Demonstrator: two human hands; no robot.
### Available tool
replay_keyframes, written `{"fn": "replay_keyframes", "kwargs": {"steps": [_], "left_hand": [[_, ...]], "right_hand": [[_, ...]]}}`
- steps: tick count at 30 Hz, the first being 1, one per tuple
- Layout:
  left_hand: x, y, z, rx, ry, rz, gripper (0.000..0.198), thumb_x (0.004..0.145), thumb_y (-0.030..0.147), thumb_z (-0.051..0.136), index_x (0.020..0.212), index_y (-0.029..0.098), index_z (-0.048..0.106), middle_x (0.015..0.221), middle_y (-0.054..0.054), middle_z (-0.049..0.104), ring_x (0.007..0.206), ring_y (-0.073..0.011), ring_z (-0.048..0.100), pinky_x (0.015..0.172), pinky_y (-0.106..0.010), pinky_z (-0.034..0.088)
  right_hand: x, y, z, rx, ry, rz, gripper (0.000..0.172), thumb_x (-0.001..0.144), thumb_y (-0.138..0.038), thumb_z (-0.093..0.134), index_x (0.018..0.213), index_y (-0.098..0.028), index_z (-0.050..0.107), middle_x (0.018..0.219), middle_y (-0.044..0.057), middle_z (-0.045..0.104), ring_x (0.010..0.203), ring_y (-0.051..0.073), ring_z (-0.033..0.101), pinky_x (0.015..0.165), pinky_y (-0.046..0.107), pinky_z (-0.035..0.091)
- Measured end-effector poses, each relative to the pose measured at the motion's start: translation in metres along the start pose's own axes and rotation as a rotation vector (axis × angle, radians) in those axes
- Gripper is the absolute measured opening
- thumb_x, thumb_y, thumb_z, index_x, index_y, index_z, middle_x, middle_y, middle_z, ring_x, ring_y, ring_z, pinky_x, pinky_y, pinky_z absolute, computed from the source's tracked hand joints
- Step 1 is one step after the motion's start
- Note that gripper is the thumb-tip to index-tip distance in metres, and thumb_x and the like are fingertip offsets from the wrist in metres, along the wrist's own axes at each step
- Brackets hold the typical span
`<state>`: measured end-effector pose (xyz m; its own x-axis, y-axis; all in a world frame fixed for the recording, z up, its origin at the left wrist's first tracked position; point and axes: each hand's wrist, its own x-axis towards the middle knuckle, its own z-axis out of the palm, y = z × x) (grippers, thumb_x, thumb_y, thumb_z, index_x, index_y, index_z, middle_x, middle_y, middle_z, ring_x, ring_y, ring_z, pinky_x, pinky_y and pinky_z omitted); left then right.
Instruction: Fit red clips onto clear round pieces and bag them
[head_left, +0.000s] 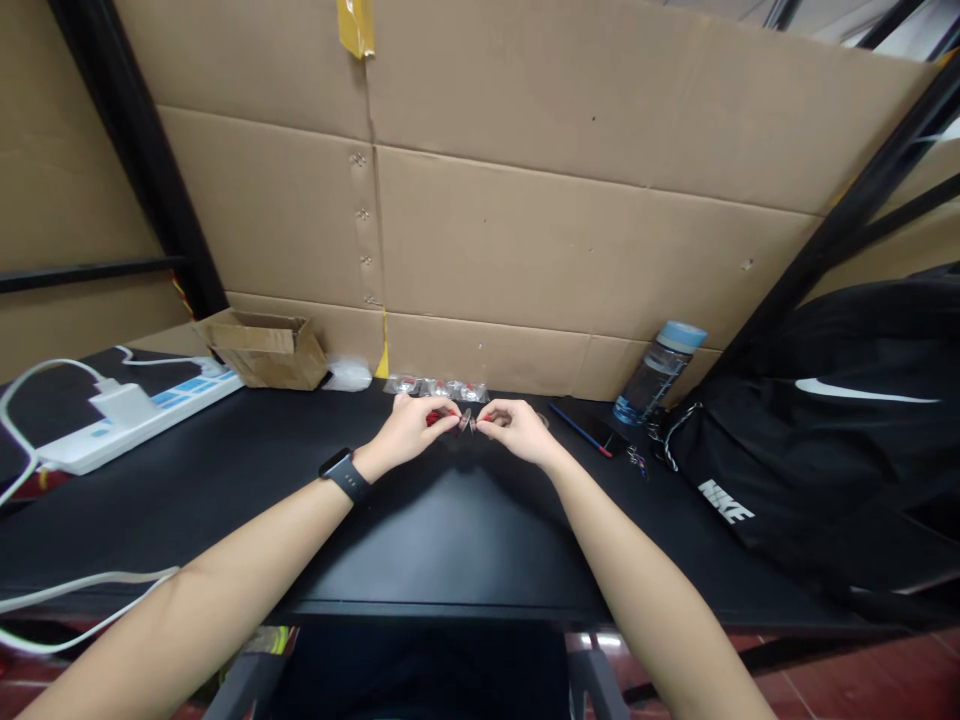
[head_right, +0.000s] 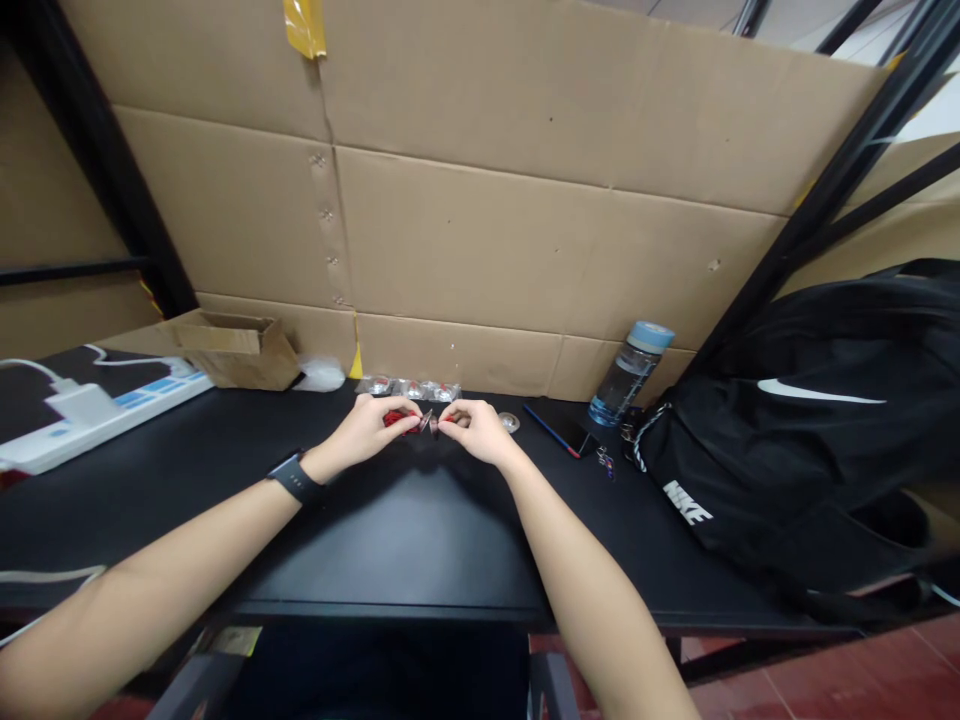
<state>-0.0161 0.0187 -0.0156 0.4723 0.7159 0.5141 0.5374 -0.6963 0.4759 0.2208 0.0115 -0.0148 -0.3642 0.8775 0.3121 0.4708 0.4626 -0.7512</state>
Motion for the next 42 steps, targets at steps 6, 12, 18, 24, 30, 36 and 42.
{"fn": "replay_keyframes", "kwargs": {"steps": [6, 12, 18, 24, 30, 36, 42], "left_hand": [[0.0, 0.009, -0.002, -0.106, 0.095, 0.02, 0.017, 0.093, 0.035, 0.061, 0.092, 0.024, 0.074, 0.092, 0.0, 0.076, 0.083, -0.0179, 0.068, 0.085, -0.029, 0.046], [0.001, 0.006, -0.003, -0.098, 0.112, 0.022, 0.018, 0.092, 0.035, 0.062, 0.093, 0.023, 0.074, 0.093, -0.001, 0.077, 0.087, -0.0193, 0.069, 0.086, -0.03, 0.047], [0.0, 0.001, 0.001, -0.078, 0.089, 0.029, 0.018, 0.092, 0.036, 0.061, 0.094, 0.024, 0.074, 0.095, -0.002, 0.077, 0.09, -0.0206, 0.07, 0.09, -0.033, 0.047], [0.002, -0.011, -0.001, -0.061, 0.029, -0.007, 0.031, 0.088, 0.041, 0.065, 0.116, 0.028, 0.066, 0.105, -0.002, 0.075, 0.101, -0.0231, 0.068, 0.097, -0.037, 0.043], [0.001, -0.07, -0.037, 0.397, 0.071, -0.215, 0.028, 0.087, 0.038, 0.062, 0.113, 0.03, 0.064, 0.124, -0.006, 0.068, 0.12, -0.0325, 0.055, 0.097, -0.048, 0.033], [-0.013, -0.132, -0.061, 0.542, 0.09, -0.488, 0.029, 0.081, 0.038, 0.064, 0.109, 0.03, 0.067, 0.119, -0.006, 0.071, 0.119, -0.0336, 0.057, 0.093, -0.044, 0.032], [-0.02, -0.151, -0.057, 0.494, 0.234, -0.783, 0.032, 0.079, 0.052, 0.064, 0.1, 0.03, 0.075, 0.103, -0.008, 0.076, 0.106, -0.0346, 0.064, 0.093, -0.045, 0.031]], "right_hand": [[-0.001, -0.009, 0.014, 0.368, 0.008, 0.037, 0.025, 0.084, -0.042, 0.07, 0.093, -0.019, 0.064, 0.09, 0.005, 0.071, 0.08, 0.018, 0.07, 0.062, 0.024, 0.052], [-0.005, -0.015, 0.024, 0.697, -0.021, 0.162, 0.032, 0.081, -0.045, 0.075, 0.091, -0.021, 0.057, 0.109, 0.005, 0.067, 0.082, 0.02, 0.075, 0.068, 0.029, 0.059], [-0.005, -0.021, 0.024, 0.829, -0.029, 0.179, 0.042, 0.083, -0.039, 0.075, 0.121, -0.03, 0.058, 0.114, 0.005, 0.068, 0.08, 0.019, 0.075, 0.072, 0.031, 0.059], [-0.002, -0.019, 0.022, 0.842, 0.004, 0.213, 0.036, 0.086, -0.042, 0.072, 0.117, -0.025, 0.067, 0.116, 0.008, 0.068, 0.079, 0.018, 0.075, 0.072, 0.029, 0.057], [-0.003, -0.022, 0.012, 0.769, 0.052, 0.171, 0.047, 0.075, -0.033, 0.083, 0.118, -0.028, 0.068, 0.122, 0.006, 0.064, 0.078, 0.014, 0.072, 0.071, 0.026, 0.056], [-0.004, -0.025, 0.011, 0.711, 0.035, 0.184, 0.045, 0.073, -0.031, 0.083, 0.116, -0.027, 0.068, 0.123, 0.007, 0.064, 0.075, 0.012, 0.071, 0.067, 0.024, 0.055], [-0.004, -0.024, 0.011, 0.656, 0.01, 0.182, 0.044, 0.073, -0.033, 0.082, 0.115, -0.027, 0.068, 0.126, 0.008, 0.063, 0.074, 0.013, 0.072, 0.065, 0.024, 0.056]]}}
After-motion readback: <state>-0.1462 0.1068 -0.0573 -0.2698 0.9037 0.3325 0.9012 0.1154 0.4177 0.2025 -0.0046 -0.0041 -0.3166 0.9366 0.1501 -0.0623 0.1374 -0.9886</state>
